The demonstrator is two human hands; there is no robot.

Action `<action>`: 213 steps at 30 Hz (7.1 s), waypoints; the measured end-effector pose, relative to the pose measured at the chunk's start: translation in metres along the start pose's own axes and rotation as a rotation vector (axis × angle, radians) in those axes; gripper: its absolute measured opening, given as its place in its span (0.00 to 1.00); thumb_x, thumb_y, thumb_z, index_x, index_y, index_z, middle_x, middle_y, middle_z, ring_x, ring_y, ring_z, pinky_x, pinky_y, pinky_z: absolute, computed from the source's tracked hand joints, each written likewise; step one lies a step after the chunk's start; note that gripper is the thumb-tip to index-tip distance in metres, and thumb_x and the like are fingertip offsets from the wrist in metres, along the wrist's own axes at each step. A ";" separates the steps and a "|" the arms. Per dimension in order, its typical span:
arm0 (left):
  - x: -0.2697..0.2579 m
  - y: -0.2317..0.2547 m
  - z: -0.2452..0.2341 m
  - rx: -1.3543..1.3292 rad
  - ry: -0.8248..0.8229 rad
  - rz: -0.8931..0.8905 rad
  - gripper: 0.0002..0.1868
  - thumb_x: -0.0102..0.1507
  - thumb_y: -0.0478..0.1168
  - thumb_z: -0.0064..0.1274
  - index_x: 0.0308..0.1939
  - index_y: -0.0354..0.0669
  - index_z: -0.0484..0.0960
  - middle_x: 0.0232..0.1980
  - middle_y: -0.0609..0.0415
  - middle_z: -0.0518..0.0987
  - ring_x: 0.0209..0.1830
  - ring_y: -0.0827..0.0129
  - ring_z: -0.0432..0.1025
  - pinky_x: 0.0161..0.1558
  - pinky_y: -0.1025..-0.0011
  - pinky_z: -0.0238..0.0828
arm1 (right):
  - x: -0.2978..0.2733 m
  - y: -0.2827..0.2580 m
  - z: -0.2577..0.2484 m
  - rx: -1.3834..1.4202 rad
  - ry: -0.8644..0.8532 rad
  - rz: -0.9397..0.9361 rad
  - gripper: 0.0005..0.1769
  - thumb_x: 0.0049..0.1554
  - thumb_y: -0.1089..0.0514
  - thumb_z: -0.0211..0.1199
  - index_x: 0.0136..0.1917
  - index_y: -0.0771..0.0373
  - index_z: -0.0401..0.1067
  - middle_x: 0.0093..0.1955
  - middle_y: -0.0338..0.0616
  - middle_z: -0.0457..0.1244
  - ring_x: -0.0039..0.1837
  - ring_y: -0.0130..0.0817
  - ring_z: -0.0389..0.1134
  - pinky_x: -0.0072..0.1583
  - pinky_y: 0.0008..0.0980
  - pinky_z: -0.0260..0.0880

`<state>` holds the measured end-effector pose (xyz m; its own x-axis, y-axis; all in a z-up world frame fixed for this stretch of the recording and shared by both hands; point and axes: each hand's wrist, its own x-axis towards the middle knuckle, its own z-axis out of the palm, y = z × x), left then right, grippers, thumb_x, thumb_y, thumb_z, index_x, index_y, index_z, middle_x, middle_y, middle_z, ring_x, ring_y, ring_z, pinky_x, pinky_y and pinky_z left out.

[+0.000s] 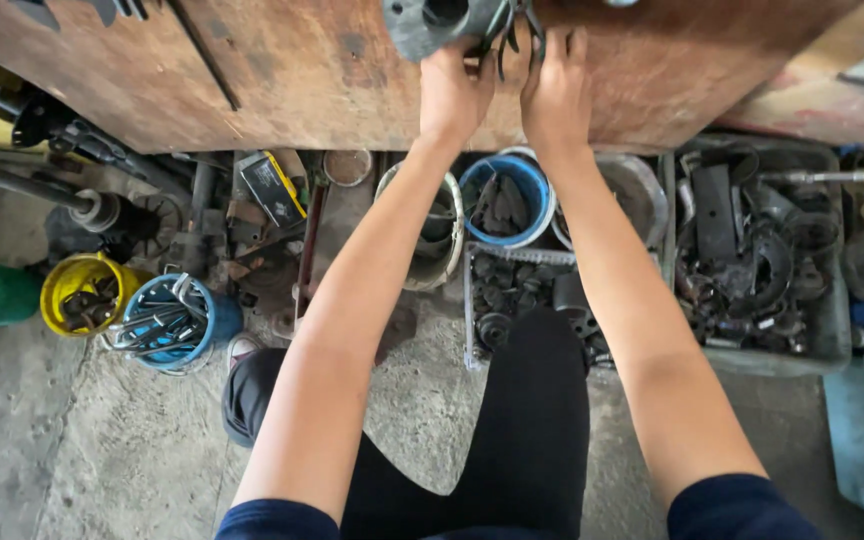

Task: The person sits on the floor in a workshop and wipes various metal tools, including a T-handle wrench and pliers, with a green cloth. The person then places the cleaned tools onto a wooden board above.

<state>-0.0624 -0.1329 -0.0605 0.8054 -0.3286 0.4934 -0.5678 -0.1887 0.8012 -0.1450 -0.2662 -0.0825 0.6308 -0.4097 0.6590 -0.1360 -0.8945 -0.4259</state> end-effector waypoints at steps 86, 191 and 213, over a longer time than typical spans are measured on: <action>-0.165 -0.007 -0.066 -1.025 -0.998 -0.673 0.12 0.72 0.36 0.52 0.56 0.31 0.78 0.50 0.47 0.84 0.47 0.63 0.82 0.49 0.63 0.87 | -0.121 -0.046 -0.143 0.982 -0.512 0.778 0.16 0.61 0.71 0.72 0.61 0.71 0.75 0.54 0.49 0.71 0.54 0.34 0.74 0.59 0.34 0.77; -0.152 0.015 -0.010 -0.882 -0.649 -0.626 0.07 0.68 0.31 0.48 0.44 0.30 0.80 0.39 0.55 0.83 0.35 0.74 0.80 0.38 0.71 0.85 | -0.127 -0.076 -0.139 0.016 -0.039 -0.147 0.17 0.50 0.73 0.68 0.53 0.65 0.79 0.55 0.44 0.70 0.57 0.45 0.70 0.57 0.37 0.74; -0.091 0.047 -0.023 -0.575 -0.795 -0.244 0.13 0.66 0.38 0.60 0.50 0.30 0.82 0.33 0.60 0.79 0.30 0.82 0.68 0.29 0.79 0.66 | -0.142 -0.044 -0.127 1.029 -0.249 0.749 0.11 0.57 0.70 0.69 0.53 0.69 0.72 0.47 0.40 0.69 0.48 0.21 0.69 0.49 0.22 0.71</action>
<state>-0.1586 -0.0902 -0.0601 0.4226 -0.9015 0.0934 -0.0654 0.0724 0.9952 -0.3254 -0.1915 -0.0785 0.7966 -0.6037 -0.0302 0.0603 0.1291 -0.9898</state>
